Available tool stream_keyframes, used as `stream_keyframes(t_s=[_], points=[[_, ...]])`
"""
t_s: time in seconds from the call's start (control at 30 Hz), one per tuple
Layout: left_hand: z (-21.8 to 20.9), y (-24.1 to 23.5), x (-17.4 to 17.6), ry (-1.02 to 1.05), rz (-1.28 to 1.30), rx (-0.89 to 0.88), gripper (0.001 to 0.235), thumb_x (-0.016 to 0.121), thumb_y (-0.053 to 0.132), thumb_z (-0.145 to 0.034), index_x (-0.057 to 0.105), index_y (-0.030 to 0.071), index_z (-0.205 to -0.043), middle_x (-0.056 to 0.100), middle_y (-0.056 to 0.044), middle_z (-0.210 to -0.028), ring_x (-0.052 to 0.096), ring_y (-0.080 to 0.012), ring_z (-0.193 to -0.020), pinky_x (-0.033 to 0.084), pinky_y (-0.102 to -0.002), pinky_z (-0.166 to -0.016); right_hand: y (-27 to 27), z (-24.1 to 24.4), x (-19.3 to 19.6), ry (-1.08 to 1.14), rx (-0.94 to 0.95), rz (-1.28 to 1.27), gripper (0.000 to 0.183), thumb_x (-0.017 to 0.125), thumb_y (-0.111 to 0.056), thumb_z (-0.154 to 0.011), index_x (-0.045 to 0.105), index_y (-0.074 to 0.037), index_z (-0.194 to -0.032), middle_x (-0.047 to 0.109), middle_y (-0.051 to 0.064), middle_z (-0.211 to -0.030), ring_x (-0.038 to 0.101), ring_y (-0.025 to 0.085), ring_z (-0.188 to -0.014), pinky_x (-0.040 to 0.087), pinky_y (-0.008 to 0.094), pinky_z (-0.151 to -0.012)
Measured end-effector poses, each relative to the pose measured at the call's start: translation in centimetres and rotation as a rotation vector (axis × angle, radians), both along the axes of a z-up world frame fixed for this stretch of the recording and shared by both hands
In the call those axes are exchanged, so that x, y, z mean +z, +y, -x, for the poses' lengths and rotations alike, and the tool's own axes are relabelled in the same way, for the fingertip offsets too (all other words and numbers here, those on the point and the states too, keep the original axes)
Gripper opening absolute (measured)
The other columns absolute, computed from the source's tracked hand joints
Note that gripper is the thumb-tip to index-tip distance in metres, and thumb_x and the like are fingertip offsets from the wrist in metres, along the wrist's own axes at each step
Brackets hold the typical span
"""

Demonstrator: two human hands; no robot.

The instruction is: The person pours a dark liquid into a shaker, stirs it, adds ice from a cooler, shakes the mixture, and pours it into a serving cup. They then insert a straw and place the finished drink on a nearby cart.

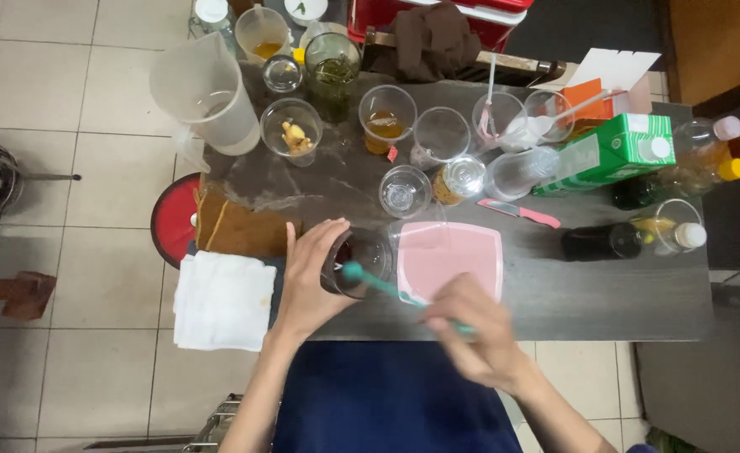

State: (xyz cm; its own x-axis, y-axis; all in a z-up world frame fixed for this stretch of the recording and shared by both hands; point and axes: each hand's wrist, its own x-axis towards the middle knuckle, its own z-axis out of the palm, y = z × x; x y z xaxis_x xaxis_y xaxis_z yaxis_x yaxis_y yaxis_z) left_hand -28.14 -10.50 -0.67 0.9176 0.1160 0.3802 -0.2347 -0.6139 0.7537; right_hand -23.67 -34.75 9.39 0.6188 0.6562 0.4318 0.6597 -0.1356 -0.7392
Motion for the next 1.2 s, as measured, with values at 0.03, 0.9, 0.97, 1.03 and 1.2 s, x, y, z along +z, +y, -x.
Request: stream_keyframes(t_s=[0.03, 0.9, 0.97, 1.03, 1.2], points=[[0.0, -0.2, -0.6, 0.001, 0.001, -0.005, 0.080, 0.092, 0.028, -0.075, 0.053, 0.008, -0.142, 0.061, -0.011, -0.144, 0.055, -0.0289, -0.137, 0.009, -0.064, -0.128, -0.1, 0.1, -0.1, 0.001, -0.005, 0.001, 0.024, 0.051, -0.017, -0.103, 0.068, -0.004, -0.092, 0.062, 0.006, -0.079, 0.054, 0.023, -0.073, 0.044, 0.032, -0.073], [-0.9, -3.5, -4.8, 0.436, 0.357, 0.144, 0.114, 0.100, 0.035, -0.059, 0.037, 0.020, -0.153, 0.051, -0.014, -0.147, 0.044, -0.0298, -0.138, 0.039, -0.053, -0.112, -2.3, 1.1, -6.5, -0.008, -0.285, -0.214, 0.021, 0.050, 0.001, -0.095, 0.064, 0.004, -0.080, 0.056, 0.015, -0.074, 0.056, 0.030, -0.067, 0.045, 0.037, -0.066], [-1.1, -3.5, -4.7, 0.395, 0.339, 0.140, 0.111, 0.099, 0.032, -0.060, 0.039, 0.018, -0.152, 0.055, -0.012, -0.144, 0.045, -0.0288, -0.137, 0.038, -0.050, -0.112, -1.7, 0.9, -5.1, -0.003, -0.257, -0.216, 0.022, 0.049, -0.001, -0.096, 0.065, 0.005, -0.082, 0.058, 0.016, -0.074, 0.055, 0.029, -0.066, 0.044, 0.036, -0.066], [-1.2, -3.2, -4.7, 0.354, 0.323, 0.139, 0.109, 0.099, 0.030, -0.061, 0.040, 0.015, -0.152, 0.059, -0.010, -0.142, 0.045, -0.0277, -0.136, 0.038, -0.047, -0.113, -1.4, 0.6, -4.6, 0.001, -0.226, -0.216, 0.023, 0.048, -0.003, -0.097, 0.065, 0.006, -0.083, 0.059, 0.017, -0.075, 0.054, 0.028, -0.065, 0.044, 0.035, -0.065], [-1.5, -1.5, -3.0, 0.486, 0.324, 0.036, 0.113, 0.096, 0.025, -0.063, 0.031, 0.019, -0.156, 0.056, -0.008, -0.149, 0.040, -0.0278, -0.143, 0.033, -0.047, -0.117, -1.8, 1.3, -4.3, -0.042, -0.273, -0.175, 0.027, 0.048, -0.009, -0.100, 0.067, 0.003, -0.086, 0.060, 0.013, -0.075, 0.055, 0.025, -0.066, 0.046, 0.032, -0.065]])
